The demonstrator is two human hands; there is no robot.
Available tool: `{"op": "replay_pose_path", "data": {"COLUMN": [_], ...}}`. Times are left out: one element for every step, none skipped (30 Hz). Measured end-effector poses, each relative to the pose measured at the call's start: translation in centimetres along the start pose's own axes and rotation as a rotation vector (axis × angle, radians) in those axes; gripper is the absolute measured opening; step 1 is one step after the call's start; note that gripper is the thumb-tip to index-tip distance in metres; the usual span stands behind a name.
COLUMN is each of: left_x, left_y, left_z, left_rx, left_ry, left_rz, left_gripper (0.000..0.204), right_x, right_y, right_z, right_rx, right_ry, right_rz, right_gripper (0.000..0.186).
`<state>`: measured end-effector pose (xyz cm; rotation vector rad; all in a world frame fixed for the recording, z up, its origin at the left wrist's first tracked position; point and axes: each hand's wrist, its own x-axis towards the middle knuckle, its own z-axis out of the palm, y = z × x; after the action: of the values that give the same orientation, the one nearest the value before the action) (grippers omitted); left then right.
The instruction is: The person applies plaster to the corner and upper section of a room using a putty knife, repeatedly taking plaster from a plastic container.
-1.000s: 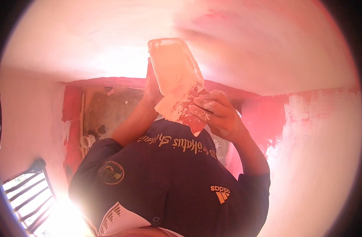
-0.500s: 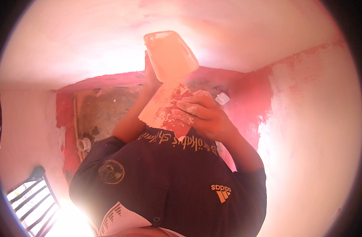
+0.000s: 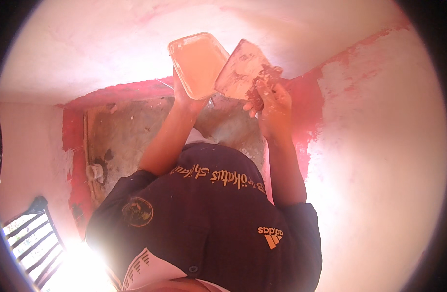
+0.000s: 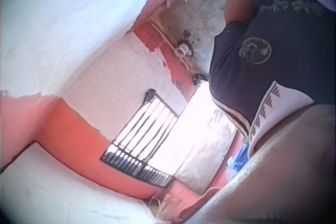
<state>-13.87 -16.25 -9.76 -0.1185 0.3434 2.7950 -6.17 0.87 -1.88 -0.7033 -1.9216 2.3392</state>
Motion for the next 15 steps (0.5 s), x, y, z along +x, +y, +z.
{"op": "replay_pose_path", "data": {"left_x": [0.2, -0.1, -0.3, -0.6, -0.7, -0.9, -1.2, -1.1, -1.0, -0.9, -1.0, -0.9, -0.7, -0.7, -0.8], "left_y": [-0.1, 0.0, -0.1, -0.1, -0.3, -0.5, -0.7, -0.7, -0.7, -0.8, -0.7, -0.7, -0.7, -0.7, -0.6], "left_z": [0.2, 0.0, -0.2, -0.4, 0.0, 0.3, 0.7, 1.1, 1.5, 1.9, 2.4, 2.6, 2.6, 2.6, 2.7], "left_rx": [0.0, -0.024, -0.049, -0.044, -0.053, -0.062, -0.059, -0.022, 0.013, 0.015, 0.026, 0.037, 0.038, 0.051, 0.064], "left_ry": [-0.007, -0.015, -0.022, -0.021, 0.017, 0.055, 0.054, 0.1, 0.146, 0.142, 0.173, 0.204, 0.203, 0.198, 0.194], "left_rz": [0.002, -0.001, -0.003, 0.0, 0.002, 0.003, 0.007, 0.011, 0.016, 0.02, 0.001, -0.02, -0.017, -0.008, 0.001], "left_gripper": [0.063, 0.065, 0.066, 0.066, 0.067, 0.068, 0.068, 0.069, 0.069, 0.069, 0.069, 0.07, 0.07, 0.07, 0.071], "right_x": [0.4, 0.5, 0.6, 0.5, 0.5, 0.4, 0.3, 0.4, 0.4, 0.5, 0.7, 0.9, 1.1, 1.2, 1.2], "right_y": [0.1, 0.2, 0.2, 0.3, 0.1, -0.1, -0.2, -0.4, -0.6, -0.7, -0.5, -0.4, -0.2, -0.2, -0.1], "right_z": [-0.2, -0.3, -0.5, -0.7, -1.1, -1.5, -1.8, -1.9, -1.9, -2.0, -2.0, -2.2, -2.3, -2.4, -2.5], "right_rx": [0.046, 0.05, 0.042, 0.035, 0.038, 0.048, 0.058, 0.06, 0.043, 0.026, 0.026, 0.056, 0.086, 0.087, 0.071], "right_ry": [-0.04, -0.046, -0.058, -0.069, -0.075, -0.097, -0.119, -0.125, -0.115, -0.105, -0.109, -0.13, -0.151, -0.153, -0.17], "right_rz": [0.051, 0.053, 0.094, 0.134, 0.133, 0.131, 0.128, 0.123, 0.122, 0.121, 0.12, 0.114, 0.107, 0.108, 0.116], "right_gripper": [0.014, 0.014, 0.014, 0.013, 0.013, 0.012, 0.011, 0.011, 0.011, 0.01, 0.01, 0.01, 0.009, 0.009, 0.009]}}
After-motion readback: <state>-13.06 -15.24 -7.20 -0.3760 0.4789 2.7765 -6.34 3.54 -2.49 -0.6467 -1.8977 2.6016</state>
